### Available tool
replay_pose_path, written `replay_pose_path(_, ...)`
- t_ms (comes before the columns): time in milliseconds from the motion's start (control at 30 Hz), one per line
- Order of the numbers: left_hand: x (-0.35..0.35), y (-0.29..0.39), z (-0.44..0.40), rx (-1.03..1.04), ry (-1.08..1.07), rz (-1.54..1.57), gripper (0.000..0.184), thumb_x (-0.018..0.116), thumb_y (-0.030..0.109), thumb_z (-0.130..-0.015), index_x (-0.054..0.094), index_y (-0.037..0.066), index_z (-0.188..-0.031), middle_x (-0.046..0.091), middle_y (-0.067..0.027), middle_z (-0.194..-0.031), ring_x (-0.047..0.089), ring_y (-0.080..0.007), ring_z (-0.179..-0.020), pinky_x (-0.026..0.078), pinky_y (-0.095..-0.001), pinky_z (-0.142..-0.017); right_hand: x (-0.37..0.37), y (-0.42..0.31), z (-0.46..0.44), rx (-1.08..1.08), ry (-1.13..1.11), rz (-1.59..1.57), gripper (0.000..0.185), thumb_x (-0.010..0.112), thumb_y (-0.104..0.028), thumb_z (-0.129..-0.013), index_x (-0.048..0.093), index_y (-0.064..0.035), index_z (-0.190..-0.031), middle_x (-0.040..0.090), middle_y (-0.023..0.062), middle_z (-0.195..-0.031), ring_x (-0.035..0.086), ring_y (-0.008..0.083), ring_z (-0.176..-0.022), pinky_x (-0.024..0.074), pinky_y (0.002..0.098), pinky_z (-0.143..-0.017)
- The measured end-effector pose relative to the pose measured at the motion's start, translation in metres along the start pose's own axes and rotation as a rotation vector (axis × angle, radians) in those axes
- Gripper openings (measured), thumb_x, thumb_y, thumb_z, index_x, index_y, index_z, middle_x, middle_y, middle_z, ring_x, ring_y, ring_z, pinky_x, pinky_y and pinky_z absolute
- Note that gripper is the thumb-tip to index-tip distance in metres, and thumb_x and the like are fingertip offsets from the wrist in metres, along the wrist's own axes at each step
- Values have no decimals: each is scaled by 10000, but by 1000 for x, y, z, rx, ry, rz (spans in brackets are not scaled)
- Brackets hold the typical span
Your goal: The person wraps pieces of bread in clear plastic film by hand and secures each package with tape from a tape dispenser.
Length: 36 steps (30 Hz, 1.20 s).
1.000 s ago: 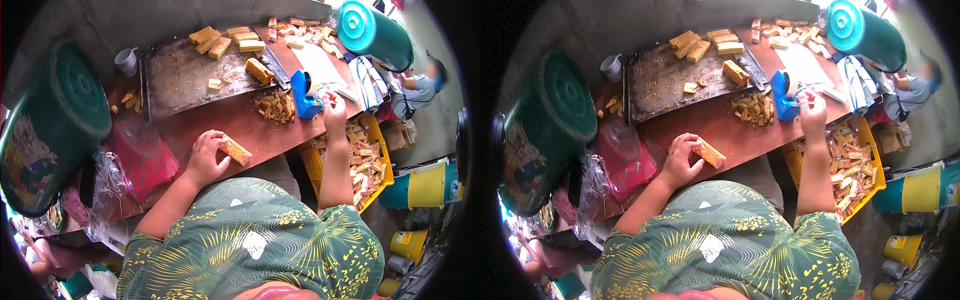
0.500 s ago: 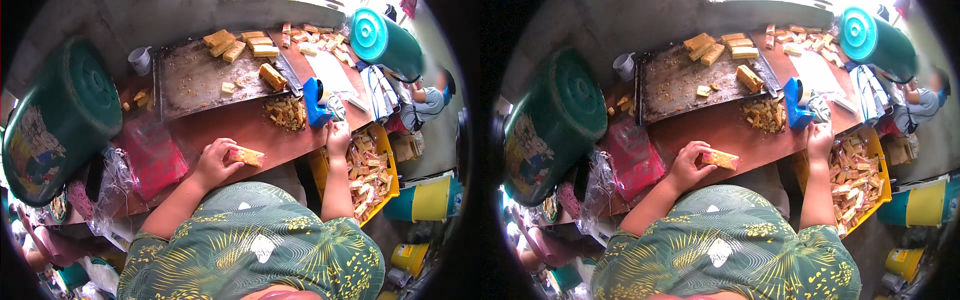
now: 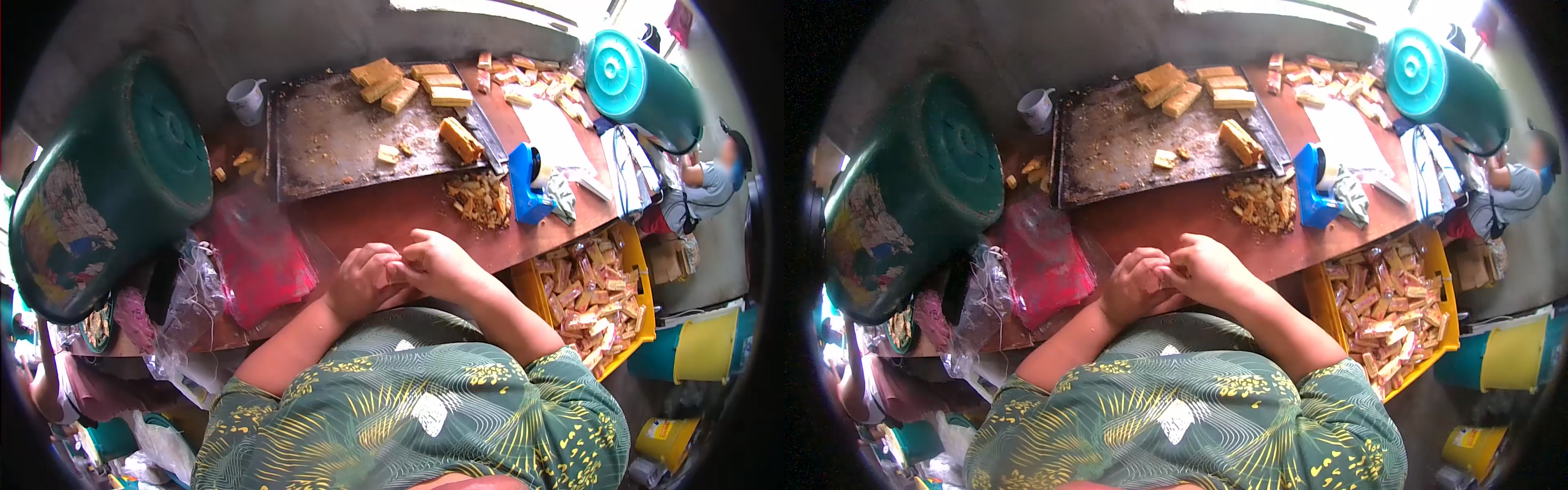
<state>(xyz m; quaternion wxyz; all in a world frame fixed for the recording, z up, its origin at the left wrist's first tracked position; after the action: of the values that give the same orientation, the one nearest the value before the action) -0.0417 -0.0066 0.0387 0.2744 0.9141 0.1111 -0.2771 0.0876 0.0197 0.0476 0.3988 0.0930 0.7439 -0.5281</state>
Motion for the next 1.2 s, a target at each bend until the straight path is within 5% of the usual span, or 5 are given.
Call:
replay_pose_path(433,5,-23,-14,-161,35,351,475,882,245,-815,611,71,-1165,625,-161,-1212,648,-306,-1106,555,-404,-933,-41,8,16,13,-119,124,311,837,-158,-794,606,-37,-964,622,110,-911,621,309,-879,517,426,-761)
replay_pose_path(467,1,-25,-15,-151,62,289,473,870,254,-829,605,68,-1174,618,-165,-1227,635,-310,-1132,547,-411,-949,-81,44,21,293,57,-396,273,815,-165,-827,614,-44,-965,623,102,-911,622,288,-892,512,423,-782)
replay_pose_path(633,-3,-60,-2,-286,103,268,328,801,167,-883,636,65,-1148,621,-153,-1222,622,-316,-1144,530,-423,-965,-253,-19,18,-129,1111,632,195,770,-163,-905,627,-53,-979,682,116,-1055,642,276,-1084,485,402,-964)
replay_pose_path(933,9,-69,-3,-434,-46,533,162,746,58,-893,689,32,-1043,643,-130,-1081,657,-255,-998,556,-362,-881,-171,70,-204,225,121,620,539,764,-139,-861,595,-115,-1372,650,193,-1311,599,364,-1255,491,449,-1061)
replay_pose_path(1200,7,-65,-7,-434,-123,545,130,713,69,-924,692,8,-1036,654,-144,-1042,669,-259,-944,570,-347,-836,-142,133,-270,436,-77,851,667,658,-98,-863,468,-185,-1496,653,154,-1337,575,339,-1300,488,476,-1057)
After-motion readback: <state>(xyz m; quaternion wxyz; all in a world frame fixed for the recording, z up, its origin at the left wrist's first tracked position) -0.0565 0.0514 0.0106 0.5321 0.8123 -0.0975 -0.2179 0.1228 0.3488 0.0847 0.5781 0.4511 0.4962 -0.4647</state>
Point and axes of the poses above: each hand's wrist, its own z-axis away from the middle knuckle, its own x-axis out of the palm, y = z × x, the point moved 8 cm from there along -z, towards the middle knuckle
